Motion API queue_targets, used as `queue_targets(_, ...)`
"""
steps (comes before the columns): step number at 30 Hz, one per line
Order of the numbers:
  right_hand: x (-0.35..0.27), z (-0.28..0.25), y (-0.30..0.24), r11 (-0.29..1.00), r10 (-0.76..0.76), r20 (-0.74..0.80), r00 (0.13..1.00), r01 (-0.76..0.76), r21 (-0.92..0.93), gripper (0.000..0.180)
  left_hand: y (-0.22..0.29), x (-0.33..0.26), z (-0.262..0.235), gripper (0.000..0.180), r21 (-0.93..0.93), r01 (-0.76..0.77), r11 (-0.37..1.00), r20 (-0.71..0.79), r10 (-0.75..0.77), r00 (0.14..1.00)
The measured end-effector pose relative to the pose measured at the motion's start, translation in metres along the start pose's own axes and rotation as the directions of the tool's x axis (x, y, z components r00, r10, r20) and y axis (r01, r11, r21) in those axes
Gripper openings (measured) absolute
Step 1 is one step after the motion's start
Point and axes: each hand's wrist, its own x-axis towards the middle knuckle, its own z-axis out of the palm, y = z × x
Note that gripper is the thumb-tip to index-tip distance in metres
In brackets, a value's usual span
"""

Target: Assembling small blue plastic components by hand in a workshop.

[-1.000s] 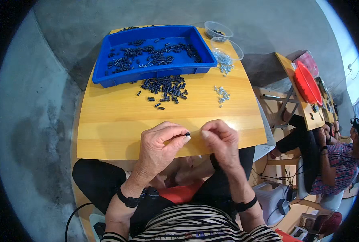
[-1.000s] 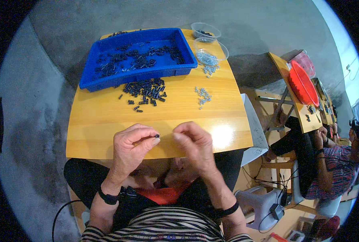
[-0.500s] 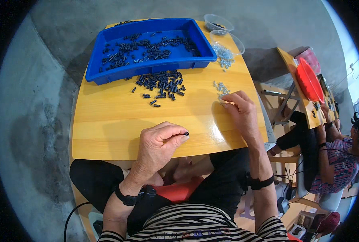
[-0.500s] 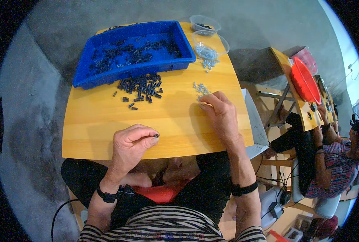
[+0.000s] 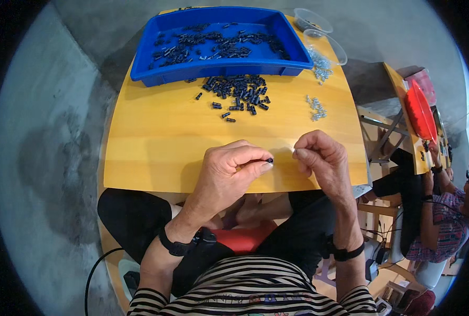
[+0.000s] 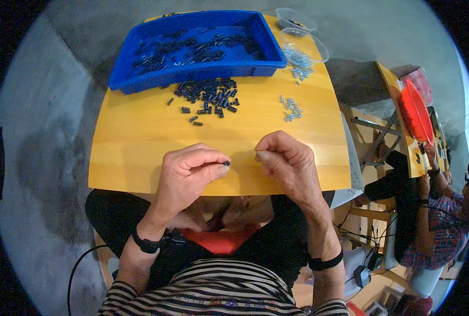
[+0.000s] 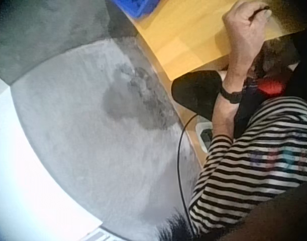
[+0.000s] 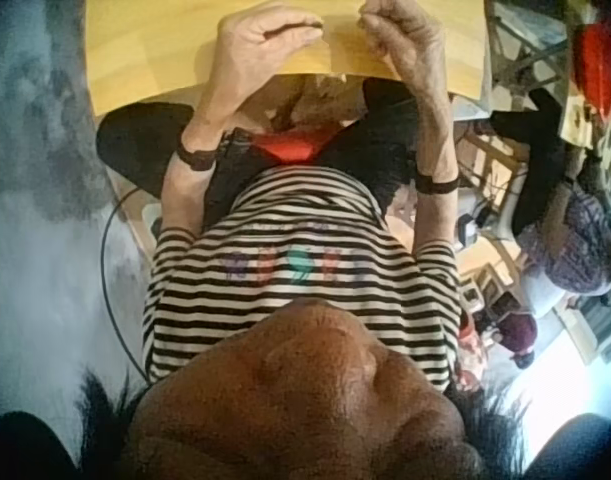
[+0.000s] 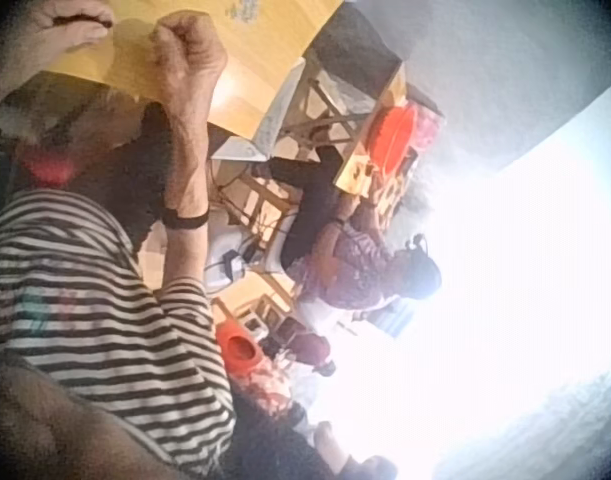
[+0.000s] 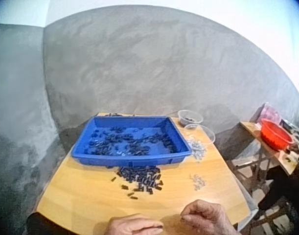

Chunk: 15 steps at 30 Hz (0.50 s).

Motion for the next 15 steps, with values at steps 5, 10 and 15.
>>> queue_targets(5, -0.006, 0.016, -0.012, 0.995, -0.025, 0.097, 0.995, 0.016, 0.093, 0.004, 0.001, -0.003, -0.002, 0.01, 0.018, 0.024, 1.0, 0.02, -0.024, 1.0)
queue_targets(10, -0.006, 0.027, -0.013, 0.989, -0.137, 0.098, 0.986, 0.142, -0.044, 0.008, 0.001, -0.005, -0.004, 0.01, 0.033, 0.022, 0.999, 0.01, -0.022, 1.0)
queue_targets(15, -0.007, 0.033, -0.013, 0.984, -0.17, 0.076, 0.983, 0.172, -0.033, 0.018, 0.004, -0.005, -0.007, 0.01, 0.043, 0.03, 0.999, 0.014, -0.031, 0.999)
